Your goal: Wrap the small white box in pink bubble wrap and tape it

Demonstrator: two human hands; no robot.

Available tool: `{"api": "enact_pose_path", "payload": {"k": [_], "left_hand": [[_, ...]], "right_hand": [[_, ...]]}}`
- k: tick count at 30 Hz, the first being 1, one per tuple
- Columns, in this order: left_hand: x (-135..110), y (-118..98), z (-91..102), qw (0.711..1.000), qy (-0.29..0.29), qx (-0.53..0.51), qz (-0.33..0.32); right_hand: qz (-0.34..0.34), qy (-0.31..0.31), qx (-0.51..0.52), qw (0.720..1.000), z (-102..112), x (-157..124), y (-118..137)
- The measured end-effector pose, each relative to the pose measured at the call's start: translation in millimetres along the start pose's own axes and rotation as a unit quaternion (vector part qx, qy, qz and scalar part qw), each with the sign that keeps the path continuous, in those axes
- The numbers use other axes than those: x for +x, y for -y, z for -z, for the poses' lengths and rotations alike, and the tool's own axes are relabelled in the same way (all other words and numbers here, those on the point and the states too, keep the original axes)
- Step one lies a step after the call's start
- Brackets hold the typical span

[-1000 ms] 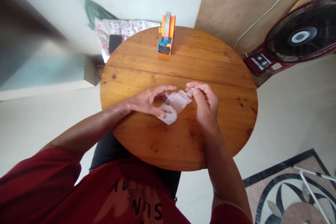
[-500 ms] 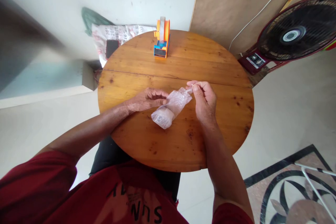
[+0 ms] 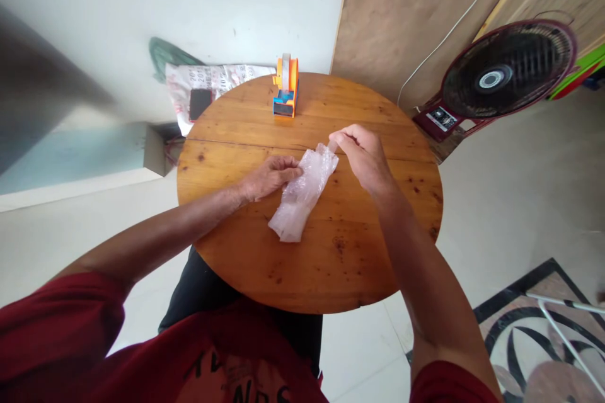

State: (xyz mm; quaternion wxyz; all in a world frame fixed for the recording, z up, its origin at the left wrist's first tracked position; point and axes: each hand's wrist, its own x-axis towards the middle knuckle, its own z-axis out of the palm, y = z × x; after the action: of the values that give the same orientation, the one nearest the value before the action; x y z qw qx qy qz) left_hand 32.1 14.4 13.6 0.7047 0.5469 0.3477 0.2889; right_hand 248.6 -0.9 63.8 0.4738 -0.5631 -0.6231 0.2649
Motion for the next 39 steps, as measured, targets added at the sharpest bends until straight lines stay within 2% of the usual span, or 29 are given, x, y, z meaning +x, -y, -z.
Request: {"api": "enact_pose_path", "payload": {"k": [2, 6, 9, 12, 13, 16, 18, 20, 24, 26, 32, 35, 39], "left_hand": [[11, 1, -2.2, 0.999, -0.012, -0.033, 0.019], [28, 2, -4.9, 0.998, 0.008, -0.06, 0.026], [33, 3, -5.3, 0.998, 0.0, -0.061, 0.029], [34, 6, -6.0, 0.997, -0.019, -0.07, 0.023], [34, 7, -6.4, 0.997, -0.021, -0.071, 0.016], [35, 12, -7.6, 0.998, -0.018, -0.055, -0.016], [36, 15, -7.9, 0.998, -0.029, -0.041, -0.048], [35, 16, -7.0, 0.995, -0.04, -0.04, -0.081], [31, 14, -2.4, 0.993, -0.03, -0.05, -0.106], [28, 12, -0.4, 0.992, -0.045, -0.052, -0.108], [24, 7, 1.0, 0.992, -0.074, -0.042, -0.097], [26, 7, 0.6, 0.991, -0.076, -0.067, -0.086], [34, 9, -1.6, 0.988, -0.085, -0.1, -0.076]], "right_hand": [[-0.012, -0.007, -0.008, 1.0, -7, 17, -7], [-0.017, -0.019, -0.005, 1.0, -22, 38, -27], [-0.02, -0.081, 0.005, 0.997, -23, 36, -29], [-0.009, -0.144, -0.032, 0.989, -16, 16, -9], [-0.005, -0.137, -0.07, 0.988, -15, 8, 0], [-0.014, -0.067, -0.209, 0.975, -19, -15, 25], [-0.008, -0.04, -0.276, 0.96, -27, -24, 31], [0.003, -0.044, -0.304, 0.952, -35, -27, 27], [0.02, -0.069, -0.254, 0.965, -38, -26, 9], [0.01, -0.072, -0.208, 0.975, -35, -26, 4], [0.01, -0.103, -0.174, 0.979, -32, -34, 2], [0.023, -0.075, -0.161, 0.984, -39, -38, 4], [0.017, -0.038, -0.208, 0.977, -48, -40, 8]]}}
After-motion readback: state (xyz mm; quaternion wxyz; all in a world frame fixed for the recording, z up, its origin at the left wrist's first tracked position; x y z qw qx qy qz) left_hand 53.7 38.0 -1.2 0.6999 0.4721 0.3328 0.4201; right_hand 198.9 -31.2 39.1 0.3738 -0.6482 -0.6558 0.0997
